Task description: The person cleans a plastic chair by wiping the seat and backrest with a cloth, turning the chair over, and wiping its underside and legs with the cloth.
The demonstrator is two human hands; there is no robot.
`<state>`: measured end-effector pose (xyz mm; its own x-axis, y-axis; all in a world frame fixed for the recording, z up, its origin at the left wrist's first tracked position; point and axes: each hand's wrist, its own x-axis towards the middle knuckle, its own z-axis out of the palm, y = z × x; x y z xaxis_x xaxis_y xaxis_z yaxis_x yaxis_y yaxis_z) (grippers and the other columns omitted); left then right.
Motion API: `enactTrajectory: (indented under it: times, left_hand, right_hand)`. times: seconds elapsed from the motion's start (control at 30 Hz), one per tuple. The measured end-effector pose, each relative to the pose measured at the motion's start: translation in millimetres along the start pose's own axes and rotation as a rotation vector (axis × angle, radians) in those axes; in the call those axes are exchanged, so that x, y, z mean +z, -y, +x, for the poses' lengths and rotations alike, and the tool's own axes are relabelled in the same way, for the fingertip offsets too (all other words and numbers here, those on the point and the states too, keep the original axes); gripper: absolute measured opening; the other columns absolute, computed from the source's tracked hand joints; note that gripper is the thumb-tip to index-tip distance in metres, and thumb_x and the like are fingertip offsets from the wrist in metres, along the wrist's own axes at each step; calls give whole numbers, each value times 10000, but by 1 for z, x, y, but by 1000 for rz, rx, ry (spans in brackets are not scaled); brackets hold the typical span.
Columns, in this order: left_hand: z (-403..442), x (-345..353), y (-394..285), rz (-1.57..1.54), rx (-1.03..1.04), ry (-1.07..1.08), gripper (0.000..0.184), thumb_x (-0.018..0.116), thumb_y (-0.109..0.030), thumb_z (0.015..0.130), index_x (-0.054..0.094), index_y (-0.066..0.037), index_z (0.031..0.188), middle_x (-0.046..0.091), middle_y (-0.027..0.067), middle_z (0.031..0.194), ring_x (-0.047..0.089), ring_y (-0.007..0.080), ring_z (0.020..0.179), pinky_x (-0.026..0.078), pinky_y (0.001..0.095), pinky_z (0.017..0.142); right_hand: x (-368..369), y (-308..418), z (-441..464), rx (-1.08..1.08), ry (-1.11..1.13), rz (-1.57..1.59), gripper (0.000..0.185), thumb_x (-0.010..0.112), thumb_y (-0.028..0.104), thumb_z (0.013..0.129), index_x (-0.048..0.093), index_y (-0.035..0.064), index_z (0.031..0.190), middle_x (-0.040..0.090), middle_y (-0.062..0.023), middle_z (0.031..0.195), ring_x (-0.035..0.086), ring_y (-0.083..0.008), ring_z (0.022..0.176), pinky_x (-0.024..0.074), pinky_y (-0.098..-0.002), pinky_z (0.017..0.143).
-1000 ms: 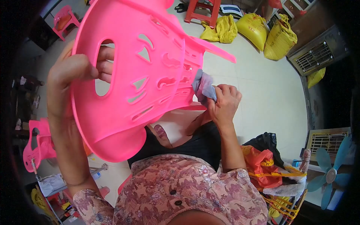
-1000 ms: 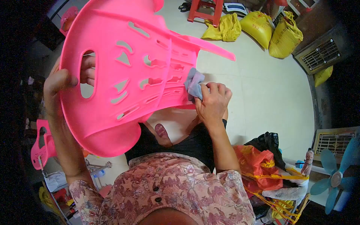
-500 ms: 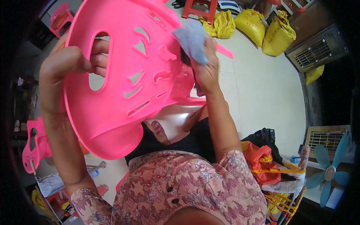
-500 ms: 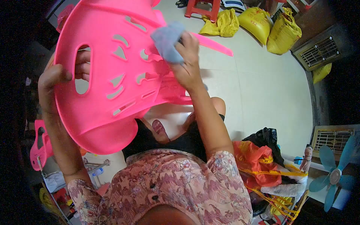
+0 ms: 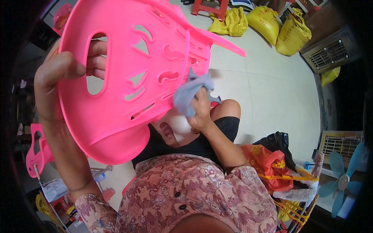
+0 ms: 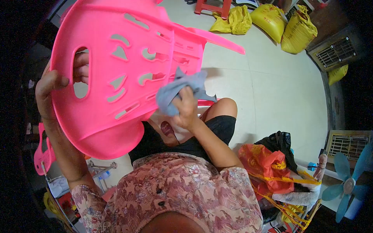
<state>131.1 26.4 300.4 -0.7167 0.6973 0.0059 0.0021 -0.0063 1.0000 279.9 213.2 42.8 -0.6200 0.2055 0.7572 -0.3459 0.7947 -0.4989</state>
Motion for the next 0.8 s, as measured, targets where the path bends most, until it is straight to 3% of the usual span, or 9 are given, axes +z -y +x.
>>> enactTrajectory:
  times: [0.1,0.17,0.37,0.47,0.53,0.63,0.73,0.8]
  left_hand:
    - [-1,5,-2,73,-9,17,700,532,-202,638,453,102,1264,633,220,1076,633,222,790,521,322,727]
    - [-7,13,-3,-62,13,-89,605,462,-115,641,480,118,1199,619,232,994,598,223,757,490,314,701]
    - [-9,14,-1,-99,14,-9,660,482,-114,599,460,107,1221,618,232,1000,608,241,750,500,327,697]
    - [-8,10,-4,-41,15,-7,669,479,-106,601,444,101,1237,613,240,1011,612,249,749,502,330,689]
    - [-7,8,-3,4,25,10,659,485,-109,616,442,96,1240,610,241,1015,615,248,753,498,325,685]
    - [-8,2,-1,-6,45,37,663,500,-128,627,430,105,1244,599,241,1038,606,232,773,495,311,680]
    - [-11,17,-3,-34,21,46,671,512,-145,627,421,119,1236,588,240,1046,596,222,786,499,298,670]
    - [-13,25,-4,-32,2,-28,676,512,-138,614,421,123,1231,582,241,1047,594,224,777,501,290,659]
  right_hand:
    - [3,28,-3,49,193,64,386,640,266,652,632,70,984,540,-130,956,549,-327,840,466,-405,691]
    - [2,25,3,31,204,-11,384,655,275,641,633,80,971,538,-114,946,552,-305,834,465,-396,673]
    - [-7,10,6,-118,240,-170,355,681,287,614,635,113,920,540,-84,905,558,-261,819,459,-388,635]
    - [-5,4,3,-174,137,-155,314,681,276,604,636,111,868,540,-83,862,558,-261,782,458,-386,629]
    - [-6,-6,1,-87,42,-199,298,685,274,589,636,100,826,534,-93,826,554,-266,738,454,-386,622]
    - [-11,-28,36,183,-434,121,278,681,297,733,629,49,847,516,-124,820,523,-311,713,434,-389,630]
    - [-12,-24,91,113,-517,276,406,660,351,775,564,17,985,491,-171,957,487,-349,879,404,-436,754]
    - [0,-32,108,20,-473,160,459,661,372,761,533,9,1012,478,-186,1010,468,-359,941,388,-454,801]
